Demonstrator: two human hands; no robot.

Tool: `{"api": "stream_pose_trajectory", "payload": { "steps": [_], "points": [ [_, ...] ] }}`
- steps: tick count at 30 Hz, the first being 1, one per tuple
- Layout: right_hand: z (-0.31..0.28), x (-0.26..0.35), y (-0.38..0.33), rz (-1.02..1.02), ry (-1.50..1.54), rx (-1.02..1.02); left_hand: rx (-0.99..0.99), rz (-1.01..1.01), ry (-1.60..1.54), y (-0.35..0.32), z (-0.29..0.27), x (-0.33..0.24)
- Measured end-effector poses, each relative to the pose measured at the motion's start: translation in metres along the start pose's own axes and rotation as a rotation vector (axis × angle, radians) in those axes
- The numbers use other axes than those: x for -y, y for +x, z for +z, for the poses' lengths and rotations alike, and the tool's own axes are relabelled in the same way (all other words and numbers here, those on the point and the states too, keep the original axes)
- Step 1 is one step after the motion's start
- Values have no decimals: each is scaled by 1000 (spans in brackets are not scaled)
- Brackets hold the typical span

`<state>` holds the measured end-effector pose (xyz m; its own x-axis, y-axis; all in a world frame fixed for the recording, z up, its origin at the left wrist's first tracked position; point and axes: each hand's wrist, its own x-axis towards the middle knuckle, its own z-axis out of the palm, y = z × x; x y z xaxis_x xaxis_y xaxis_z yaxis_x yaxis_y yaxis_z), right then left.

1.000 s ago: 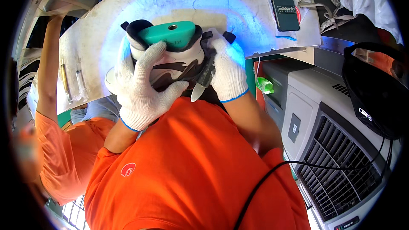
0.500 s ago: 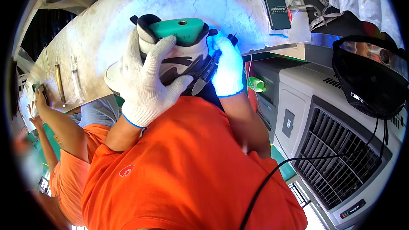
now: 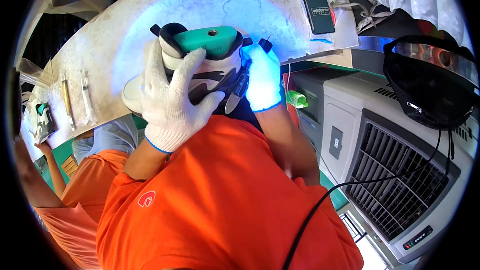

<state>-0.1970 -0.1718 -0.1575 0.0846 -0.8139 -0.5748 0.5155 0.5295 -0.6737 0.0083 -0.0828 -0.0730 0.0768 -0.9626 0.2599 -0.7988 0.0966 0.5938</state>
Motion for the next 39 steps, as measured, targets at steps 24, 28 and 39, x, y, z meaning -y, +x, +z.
{"api": "stream_pose_trajectory", "payload": {
  "steps": [24,28,39],
  "points": [
    [18,21,6,146,36,87,-179,198,96,-25,15,3],
    [16,14,16,151,-68,88,-171,183,60,-28,18,5],
    [22,0,2,-27,-87,-136,-154,99,102,-25,20,-1]
  ]
}}
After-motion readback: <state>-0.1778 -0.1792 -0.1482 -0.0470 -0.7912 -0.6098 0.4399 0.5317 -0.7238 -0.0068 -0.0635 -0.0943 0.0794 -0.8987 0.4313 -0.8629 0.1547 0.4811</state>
